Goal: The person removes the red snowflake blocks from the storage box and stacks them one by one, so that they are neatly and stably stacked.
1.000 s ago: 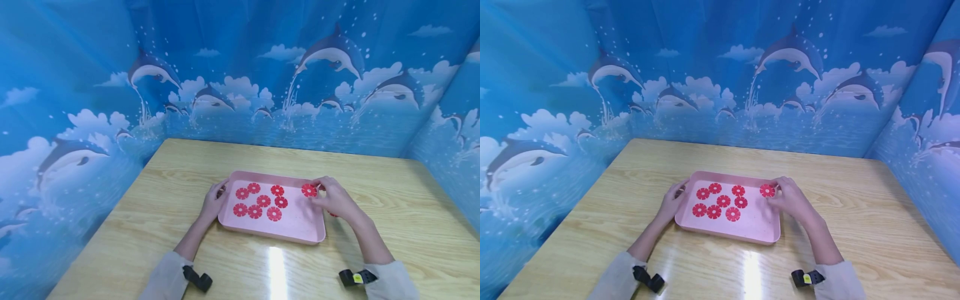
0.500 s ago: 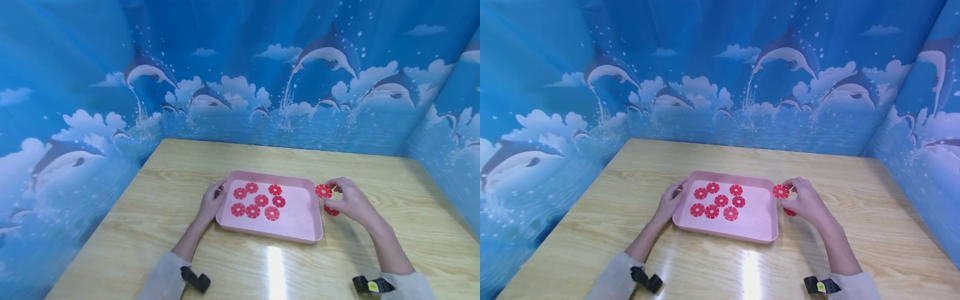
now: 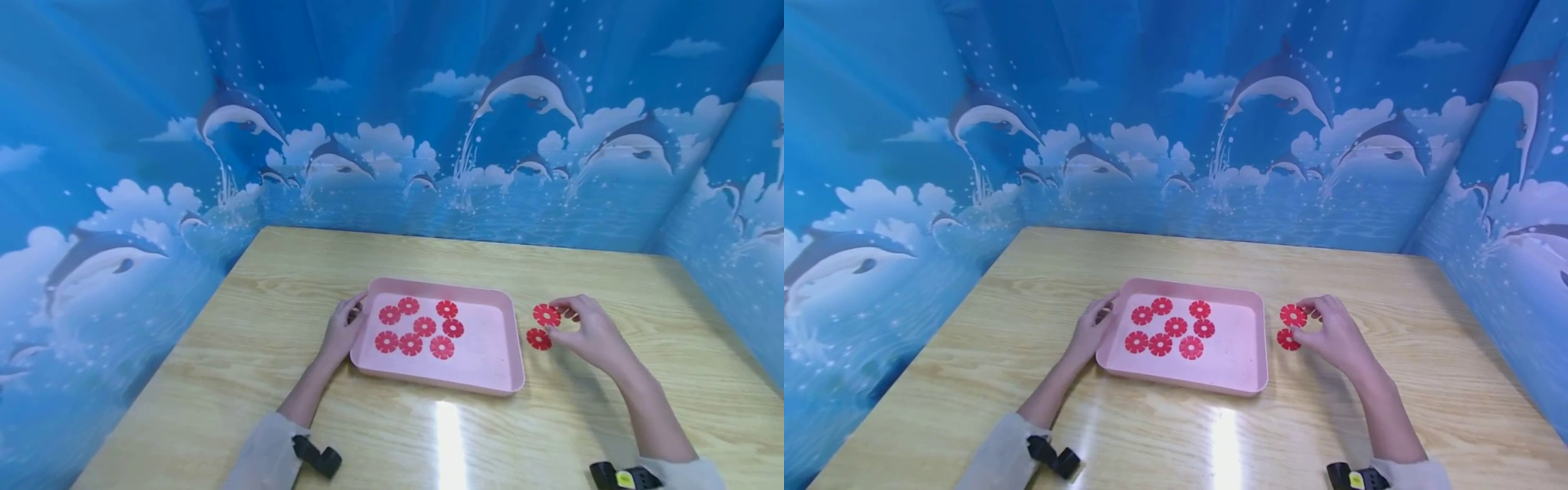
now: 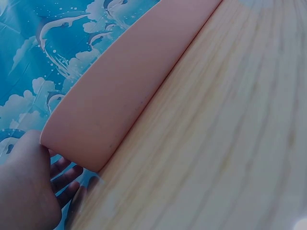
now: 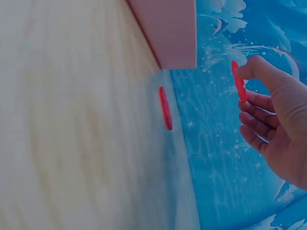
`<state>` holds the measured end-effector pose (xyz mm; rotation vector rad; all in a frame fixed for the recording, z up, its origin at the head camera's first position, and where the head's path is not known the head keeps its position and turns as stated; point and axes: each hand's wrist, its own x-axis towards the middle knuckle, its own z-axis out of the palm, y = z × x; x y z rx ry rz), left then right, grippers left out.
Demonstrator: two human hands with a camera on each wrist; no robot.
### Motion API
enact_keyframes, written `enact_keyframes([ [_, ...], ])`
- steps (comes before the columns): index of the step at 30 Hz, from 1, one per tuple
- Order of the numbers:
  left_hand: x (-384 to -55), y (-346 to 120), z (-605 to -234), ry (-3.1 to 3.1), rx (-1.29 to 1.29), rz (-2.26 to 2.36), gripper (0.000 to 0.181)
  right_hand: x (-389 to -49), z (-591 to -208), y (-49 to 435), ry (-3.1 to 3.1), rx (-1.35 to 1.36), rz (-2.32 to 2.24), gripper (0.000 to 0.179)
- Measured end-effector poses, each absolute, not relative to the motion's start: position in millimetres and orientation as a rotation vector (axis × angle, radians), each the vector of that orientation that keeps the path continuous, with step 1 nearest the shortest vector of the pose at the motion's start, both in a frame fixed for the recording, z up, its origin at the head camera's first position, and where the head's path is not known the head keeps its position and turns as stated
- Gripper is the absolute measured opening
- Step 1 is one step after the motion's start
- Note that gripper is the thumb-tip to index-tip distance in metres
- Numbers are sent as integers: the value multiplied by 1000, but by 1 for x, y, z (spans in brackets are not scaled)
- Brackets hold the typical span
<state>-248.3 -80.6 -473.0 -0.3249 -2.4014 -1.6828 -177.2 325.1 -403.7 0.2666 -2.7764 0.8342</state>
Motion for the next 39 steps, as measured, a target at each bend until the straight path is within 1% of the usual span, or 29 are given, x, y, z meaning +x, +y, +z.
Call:
enact_keyframes([
  [13,-250,-80,-475,-2393,-346,-1684,37,-177,-442,339,-2687,295,841,40],
  [21,-249,-80,-473,-2397,-327,-1686,38,-177,-461,343,-2639,307,884,42],
  [39,-249,-81,-474,-2400,-335,-1674,38,-177,-472,343,-2663,344,950,38],
])
